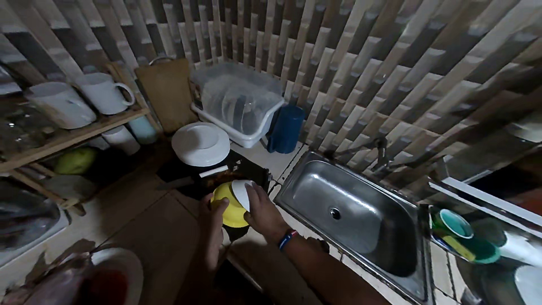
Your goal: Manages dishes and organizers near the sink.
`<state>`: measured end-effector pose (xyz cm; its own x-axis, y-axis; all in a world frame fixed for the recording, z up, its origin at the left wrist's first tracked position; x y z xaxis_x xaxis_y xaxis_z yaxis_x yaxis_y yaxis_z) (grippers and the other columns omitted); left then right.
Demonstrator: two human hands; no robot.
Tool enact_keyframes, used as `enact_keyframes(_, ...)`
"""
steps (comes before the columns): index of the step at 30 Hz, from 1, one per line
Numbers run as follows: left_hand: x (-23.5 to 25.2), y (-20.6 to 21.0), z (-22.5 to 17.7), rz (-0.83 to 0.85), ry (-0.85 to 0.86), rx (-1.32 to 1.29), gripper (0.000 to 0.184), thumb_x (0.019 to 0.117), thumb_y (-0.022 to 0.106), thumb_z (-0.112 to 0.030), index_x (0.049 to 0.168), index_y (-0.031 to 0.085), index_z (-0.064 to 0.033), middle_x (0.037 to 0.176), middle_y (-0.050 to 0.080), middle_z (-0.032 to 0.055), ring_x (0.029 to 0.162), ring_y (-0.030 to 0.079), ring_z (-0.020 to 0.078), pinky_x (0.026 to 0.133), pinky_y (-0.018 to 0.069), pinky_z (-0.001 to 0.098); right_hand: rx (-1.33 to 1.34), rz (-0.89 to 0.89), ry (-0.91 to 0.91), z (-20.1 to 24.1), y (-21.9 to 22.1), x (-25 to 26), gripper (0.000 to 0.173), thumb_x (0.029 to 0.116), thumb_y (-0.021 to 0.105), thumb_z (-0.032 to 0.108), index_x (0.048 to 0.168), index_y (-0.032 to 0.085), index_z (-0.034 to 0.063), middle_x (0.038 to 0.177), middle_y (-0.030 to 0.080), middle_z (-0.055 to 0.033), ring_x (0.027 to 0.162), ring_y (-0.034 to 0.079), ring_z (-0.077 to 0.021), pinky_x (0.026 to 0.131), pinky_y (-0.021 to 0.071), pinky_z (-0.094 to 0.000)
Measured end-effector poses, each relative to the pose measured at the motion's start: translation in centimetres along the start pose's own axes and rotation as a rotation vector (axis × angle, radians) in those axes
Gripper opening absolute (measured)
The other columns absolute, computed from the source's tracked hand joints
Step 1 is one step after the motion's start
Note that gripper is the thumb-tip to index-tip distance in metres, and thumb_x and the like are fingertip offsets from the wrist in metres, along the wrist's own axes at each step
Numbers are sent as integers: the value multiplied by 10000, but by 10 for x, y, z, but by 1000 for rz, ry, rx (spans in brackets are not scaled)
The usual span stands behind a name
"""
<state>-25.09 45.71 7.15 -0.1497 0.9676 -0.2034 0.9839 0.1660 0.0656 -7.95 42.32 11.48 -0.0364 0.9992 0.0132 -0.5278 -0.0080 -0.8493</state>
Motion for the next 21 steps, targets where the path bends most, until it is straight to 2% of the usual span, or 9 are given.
enact_keyframes(3, -2, 9, -4, -2, -31, -87, 706, 908, 756, -162, 1511, 400, -72, 1432, 511, 220, 1244, 578, 317, 967, 552, 509, 59, -50, 54, -6, -6, 2, 863, 834, 728, 109, 1594, 318, 97, 1611, 348, -213, 1464, 405, -349, 1147, 445, -467)
enact_keyframes(6, -1, 15, -3, 12, -22, -103, 742, 906, 741, -148, 1548, 372, -100, 1498, 472, 203, 1304, 547, 313, 998, 537, 517, 154, -143, 103, -17, -13, 0, 766, 903, 689, 141, 1577, 335, 55, 1562, 422, -221, 1417, 473, -330, 1149, 447, -462)
enact_keyframes(9, 1, 18, -4, 36, 7, -123, 659, 912, 726, -130, 1506, 445, -76, 1448, 526, 203, 1256, 587, 302, 967, 560, 499, 360, -255, 217, -38, -22, -4, 714, 955, 655, 199, 1569, 329, 35, 1493, 504, -218, 1348, 543, -308, 1122, 473, -469)
enact_keyframes(10, 0, 20, -5, 47, 22, -129, 644, 911, 723, -120, 1495, 457, -73, 1435, 537, 200, 1242, 596, 296, 960, 566, 490, 432, -262, 267, -45, -28, -9, 707, 968, 643, 175, 1574, 307, 32, 1480, 515, -225, 1323, 565, -311, 1105, 486, -477)
enact_keyframes(12, -2, 25, -9, 57, 29, -133, 632, 915, 718, -104, 1492, 462, -76, 1425, 545, 196, 1229, 605, 293, 954, 568, 484, 565, -278, 388, -59, -40, -20, 695, 970, 583, 78, 1588, 266, 46, 1449, 527, -250, 1261, 601, -335, 1043, 518, -500)
enact_keyframes(14, -4, 25, -8, 48, 17, -128, 627, 924, 715, -102, 1493, 454, -65, 1415, 548, 207, 1215, 613, 296, 947, 573, 480, 663, -311, 502, -71, -47, -37, 664, 986, 545, 54, 1589, 268, 77, 1440, 526, -247, 1224, 613, -331, 996, 536, -502)
enact_keyframes(18, 3, 24, -8, 48, -49, -192, 623, 948, 695, -71, 1505, 415, -72, 1377, 564, 229, 1179, 630, 321, 925, 582, 508, 920, -411, 546, -93, -48, -71, 621, 991, 503, 64, 1570, 292, 142, 1356, 576, -207, 1081, 674, -293, 834, 607, -484)
enact_keyframes(21, 3, 30, -21, 90, -12, -252, 582, 961, 671, -48, 1495, 446, -102, 1346, 601, 192, 1141, 653, 311, 902, 587, 515, 1090, -449, 581, -99, -48, -96, 561, 1051, 456, 140, 1584, 285, 182, 1267, 627, -199, 992, 708, -305, 761, 630, -487)
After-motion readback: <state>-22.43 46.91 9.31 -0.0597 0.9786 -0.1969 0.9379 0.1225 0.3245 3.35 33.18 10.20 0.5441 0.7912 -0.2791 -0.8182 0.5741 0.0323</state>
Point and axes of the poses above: each hand's wrist, its own x-axis towards the middle knuckle, its own y-axis out of the palm, z = x × y, the point moved 3 cm from there along x, towards the middle knuckle
